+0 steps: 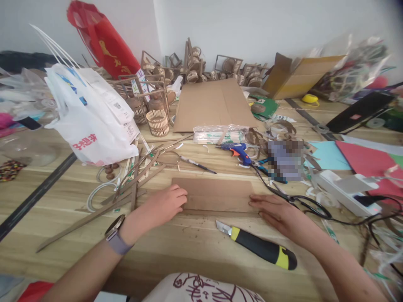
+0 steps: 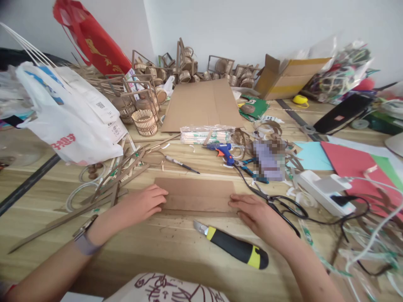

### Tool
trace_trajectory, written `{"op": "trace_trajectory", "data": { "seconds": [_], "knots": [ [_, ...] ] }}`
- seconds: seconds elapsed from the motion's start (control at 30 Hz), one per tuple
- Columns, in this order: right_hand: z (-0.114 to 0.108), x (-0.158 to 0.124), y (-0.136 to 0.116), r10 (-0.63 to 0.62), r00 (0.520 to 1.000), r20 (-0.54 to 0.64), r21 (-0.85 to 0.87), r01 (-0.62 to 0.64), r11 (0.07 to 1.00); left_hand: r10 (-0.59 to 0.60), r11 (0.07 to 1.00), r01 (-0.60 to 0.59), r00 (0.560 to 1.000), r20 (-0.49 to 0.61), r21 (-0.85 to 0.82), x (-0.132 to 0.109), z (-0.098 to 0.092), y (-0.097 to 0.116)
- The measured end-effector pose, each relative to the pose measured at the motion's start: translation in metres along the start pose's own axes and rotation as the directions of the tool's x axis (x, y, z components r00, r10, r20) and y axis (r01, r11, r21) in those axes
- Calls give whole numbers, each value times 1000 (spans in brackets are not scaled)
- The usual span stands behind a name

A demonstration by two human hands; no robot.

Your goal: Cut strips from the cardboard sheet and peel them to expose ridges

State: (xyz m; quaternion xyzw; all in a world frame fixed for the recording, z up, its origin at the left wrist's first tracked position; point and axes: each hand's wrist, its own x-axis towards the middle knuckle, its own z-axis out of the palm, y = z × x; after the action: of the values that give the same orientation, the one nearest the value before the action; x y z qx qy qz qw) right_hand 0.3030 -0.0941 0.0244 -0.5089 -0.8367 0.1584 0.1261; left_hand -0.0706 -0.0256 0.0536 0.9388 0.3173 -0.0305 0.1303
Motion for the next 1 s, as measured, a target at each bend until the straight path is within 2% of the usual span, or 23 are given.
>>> {"op": "trace_trajectory", "data": {
  "seconds": [0.23,0.4,0.77,1.0],
  "knots": [
    [-1,1,-3,21,999,31,-33,-20,999,53,998,-55,997,-62,-38,1,13,-8],
    [2,3,-4,33,999,17,-72,-32,997,66,997,-69,994,-84,-42,1,14,-9],
    [0,4,-7,32,999,-1,-49,-32,998,55,997,-58,997,-62,-51,0,13,-9],
    [0,4,-6,24,999,28,-84,-22,996,56,998,-57,998,-35,-19,1,10,-7]
  ]
}}
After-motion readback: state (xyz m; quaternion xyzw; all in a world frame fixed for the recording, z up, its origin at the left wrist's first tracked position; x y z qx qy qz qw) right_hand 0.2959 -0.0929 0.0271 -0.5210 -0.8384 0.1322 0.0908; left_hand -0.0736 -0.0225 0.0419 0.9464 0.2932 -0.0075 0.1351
